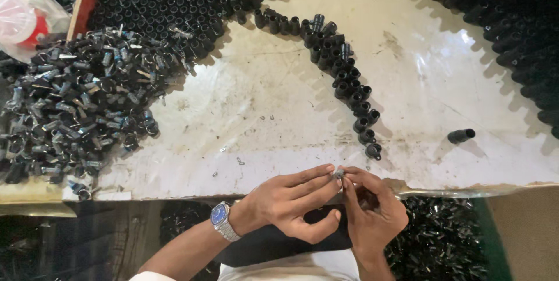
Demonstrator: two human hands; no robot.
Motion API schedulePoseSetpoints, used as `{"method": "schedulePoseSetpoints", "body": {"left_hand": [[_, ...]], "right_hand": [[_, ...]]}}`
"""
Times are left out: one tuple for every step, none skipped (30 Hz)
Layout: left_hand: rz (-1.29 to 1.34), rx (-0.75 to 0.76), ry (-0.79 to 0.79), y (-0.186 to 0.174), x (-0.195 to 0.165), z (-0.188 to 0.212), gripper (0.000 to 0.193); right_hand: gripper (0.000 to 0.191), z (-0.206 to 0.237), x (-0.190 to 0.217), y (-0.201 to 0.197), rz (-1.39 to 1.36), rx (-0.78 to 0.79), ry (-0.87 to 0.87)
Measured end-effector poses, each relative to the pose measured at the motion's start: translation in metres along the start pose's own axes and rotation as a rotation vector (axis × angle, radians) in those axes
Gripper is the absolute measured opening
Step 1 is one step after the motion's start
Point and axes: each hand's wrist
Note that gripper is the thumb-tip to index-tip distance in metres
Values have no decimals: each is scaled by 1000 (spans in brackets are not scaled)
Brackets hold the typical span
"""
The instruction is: The person repeatedly picks up small black cylindrical parts and metal springs from a table, inserts the springs into the cylinders, and places the assembled units into a pile. The person also occasionally gathers and moves the assembled parts.
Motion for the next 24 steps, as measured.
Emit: {"method": "schedulePoseSetpoints", "body": {"left_hand": [[17,-15,1,0,0,-1,35],[30,-31,1,0,1,-2,35],[39,-45,0,0,2,-3,35],[50,-43,-14,0,4,-4,34],[62,-41,-26,0,4,-3,34],[72,-41,-35,1,5,-2,33],[91,-31,-56,2,6,0,31],[110,-22,-78,3,7,3,28],[131,-12,-99,5,11,5,26],[133,23,-145,4,14,8,26],[138,57,-189,2,20,11,31],[146,88,-232,1,29,14,39],[198,23,-312,-1,45,17,37],[250,-41,-390,-3,70,18,36],[89,-28,-587,-6,99,19,10],[4,-151,-813,-7,131,19,9],[-16,-182,-1221,-8,164,19,16],[-151,-195,-1146,-13,194,21,21],[-284,-211,-1062,-16,217,24,28],[-350,-212,-992,-14,231,28,34],[-417,-217,-921,-12,242,30,40],[-484,-225,-850,-12,252,29,46],[-512,-200,-865,-11,257,29,42],[-539,-172,-882,-10,260,29,38]], "right_hand": [[14,-2,-2,-2,28,17,-35],[15,-7,-6,-4,-119,59,174],[16,-15,-12,-6,-266,103,385],[17,-19,-18,-7,-413,144,599],[20,-21,-23,-7,-594,226,754],[24,-21,-27,-7,-775,310,905],[28,-21,-31,-5,-959,401,1049],[26,-19,-33,-3,-813,336,978],[25,-16,-33,-2,-669,266,904],[25,-15,-33,0,-529,191,828],[23,-14,-31,1,-445,199,703],[22,-15,-29,1,-359,204,576],[21,-17,-26,0,-274,209,447],[21,-21,-23,-3,-222,248,297],[20,-26,-21,-6,-170,288,150],[20,-27,-18,-9,-116,327,6],[21,-29,-15,-12,-184,354,182],[23,-29,-12,-14,-252,381,355],[24,-28,-10,-15,-320,406,521],[27,-26,-7,-16,-323,387,545],[31,-21,-5,-16,-325,370,566],[34,-18,-4,-15,-326,355,586],[34,-15,-2,-15,-354,366,609],[35,-12,-1,-15,-380,375,636]]}}
Point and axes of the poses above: each hand's wrist, its own z-axis away from the middle knuckle, its own y-axis out of the palm, x = y × z, and after that the axes turned 9 degrees about -x, right-handed
